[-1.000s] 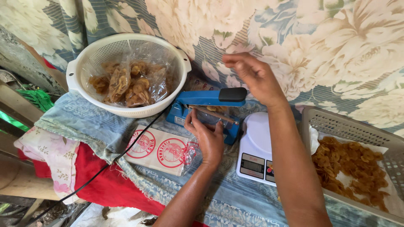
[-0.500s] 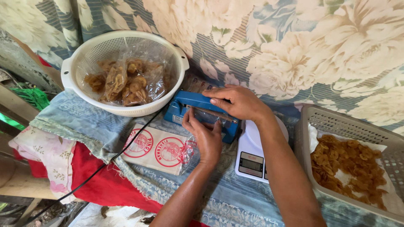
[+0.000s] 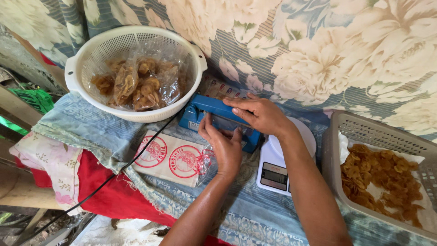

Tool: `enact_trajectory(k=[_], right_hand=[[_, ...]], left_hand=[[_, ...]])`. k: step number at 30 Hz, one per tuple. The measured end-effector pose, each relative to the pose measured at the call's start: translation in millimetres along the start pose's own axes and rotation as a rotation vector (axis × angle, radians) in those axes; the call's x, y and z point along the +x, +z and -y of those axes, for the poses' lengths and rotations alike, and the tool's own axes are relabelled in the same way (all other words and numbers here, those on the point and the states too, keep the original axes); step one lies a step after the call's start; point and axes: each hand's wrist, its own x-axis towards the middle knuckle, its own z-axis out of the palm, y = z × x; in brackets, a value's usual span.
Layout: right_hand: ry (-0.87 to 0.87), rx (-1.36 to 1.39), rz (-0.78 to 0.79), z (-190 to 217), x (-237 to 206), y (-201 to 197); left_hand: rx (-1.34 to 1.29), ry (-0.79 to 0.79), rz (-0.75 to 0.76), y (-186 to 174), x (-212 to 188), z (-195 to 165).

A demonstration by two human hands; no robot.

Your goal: The person weighs dried food items on a digital scale, places them into small plastic bags, and seals the bags using a handheld heat sealer. The sealed packages are then placed into a white colander.

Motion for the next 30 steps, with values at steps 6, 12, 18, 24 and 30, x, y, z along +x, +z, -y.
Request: enact_trajectory(k=[6,12,18,24,30], right_hand=[[-0.008,-0.020,-0.012,-3.4,-1.4,4.6],[0.000,-0.017,-0.014,-1.7,-3.6,5.9],[-0.012,-0.006,-0.019,-0.8,-4.0,5.6],[-0.011,-0.003,-0.015,-1.7,-3.5,4.6],[-0.006,-0.005,-0.018,-0.1,-2.8,3.4]], left_hand=[[-0.099,-0.048,-0.017,1.7,-0.4,4.3],[-0.206,-0.078,-0.009,0.3,-6.8,6.3],[-0.034,-0.046,0.028,-3.9,-5.3,2.6],[-0.066,-0.051,0.042,-2.8,-2.9,6.0],[-0.155,-0.076,0.020,-0.9,-2.9,9.7]])
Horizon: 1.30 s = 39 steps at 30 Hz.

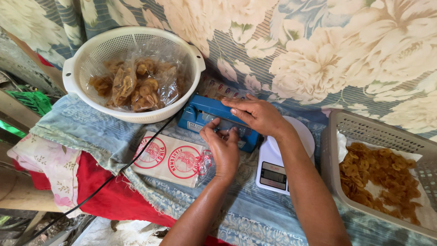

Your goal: The person weighs dried food items on a digital scale, places them into small plastic bags, and seals the bags using a handheld heat sealer. The sealed packages are then placed into a white colander.

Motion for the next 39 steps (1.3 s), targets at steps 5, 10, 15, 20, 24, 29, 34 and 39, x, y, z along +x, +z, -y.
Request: enact_trajectory(k=[5,10,15,20,24,29,34,39], right_hand=[[-0.004,0.009,-0.002,-0.2,0.0,0.6],[0.010,0.019,-0.003,-0.5,-1.8,0.1],[0.004,0.004,-0.001,-0.8,-1.3,-0.1],[0.008,0.011,-0.001,-1.8,-1.2,0.6],[0.007,0.007,0.002,-3.0,-2.4,0.1],[0.007,0.015,0.006,-4.1,-2.6,-0.3],[0.018,0.023,0.003,-4.3,-2.5,-0.2],[0.029,0.039,0.003,-3.4,-1.9,0.8]], left_hand=[[-0.004,-0.001,-0.008,1.1,0.8,4.5],[-0.012,0.005,-0.005,2.3,-1.1,5.2],[0.000,-0.002,-0.007,2.4,-1.3,2.6],[-0.016,-0.020,-0.006,2.5,-0.8,1.4],[-0.025,-0.013,-0.007,3.0,-3.2,1.5],[-0.019,-0.016,-0.006,3.1,-3.7,0.8],[-0.015,-0.020,-0.008,4.2,-3.5,0.4],[0.008,-0.009,-0.010,3.6,-3.1,2.4]])
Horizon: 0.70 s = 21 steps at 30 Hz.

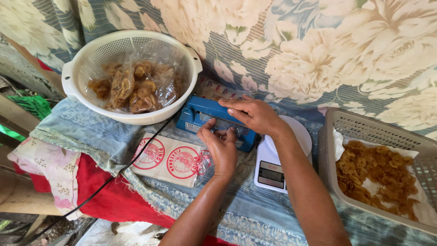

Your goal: The person weighs dried food items on a digital scale, places them into small plastic bags, and seals the bags using a handheld heat sealer. The sealed packages are then placed into a white colander.

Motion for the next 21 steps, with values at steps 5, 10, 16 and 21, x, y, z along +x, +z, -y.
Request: enact_trajectory(k=[5,10,16,21], right_hand=[[-0.014,-0.001,0.015,-0.3,0.5,-1.4],[-0.007,-0.006,0.007,-0.2,0.7,-2.6],[-0.017,-0.016,0.006,-0.5,1.0,-2.7],[-0.016,-0.019,-0.005,-1.7,-0.7,-3.4]], left_hand=[[-0.016,0.004,-0.002,0.3,-0.1,1.9],[-0.035,0.009,0.001,2.0,-0.7,2.0],[-0.046,0.010,0.004,1.6,-1.2,1.9],[-0.061,0.016,0.002,3.8,-1.3,5.8]])
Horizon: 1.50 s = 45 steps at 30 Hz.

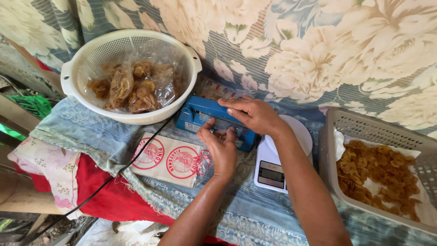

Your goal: The person weighs dried food items on a digital scale, places them into small plastic bags, and seals the bags using a handheld heat sealer. The sealed packages are then placed into a white colander.

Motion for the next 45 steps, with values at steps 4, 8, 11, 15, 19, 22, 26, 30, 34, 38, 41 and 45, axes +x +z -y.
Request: enact_trajectory(k=[4,8,11,15,19,22,26,30,34,38,41,45], right_hand=[[-0.025,-0.038,0.023,8,2,-9],[-0.067,-0.133,0.030,24,12,-29],[-0.103,-0.169,0.006,38,20,-40],[-0.101,-0.144,-0.045,50,18,-49],[-0.056,-0.110,-0.046,53,10,-45],[-0.075,-0.144,-0.049,50,4,-40],[-0.066,-0.160,-0.051,43,-5,-32],[-0.057,-0.133,-0.045,35,-8,-25],[-0.042,-0.104,-0.070,31,-11,-19],[-0.019,-0.080,-0.074,30,-13,-16],[-0.007,-0.075,-0.082,30,-14,-16],[-0.016,-0.075,-0.081,29,-15,-16]], left_hand=[[0.029,-0.003,0.003,1,-1,1],[0.046,0.044,0.012,4,0,-1],[0.077,0.057,0.000,3,2,-4],[0.022,-0.019,0.014,0,5,-9],[0.023,-0.005,0.014,-2,4,-13],[0.024,-0.013,0.014,-2,4,-13],[0.060,-0.007,0.001,-2,4,-12],[0.047,0.006,-0.001,-2,5,-9],[0.033,0.008,0.006,-3,5,-8],[0.010,-0.014,0.011,-4,5,-8],[-0.008,-0.002,0.000,-3,3,-7],[0.015,0.016,0.000,-1,0,-5]])
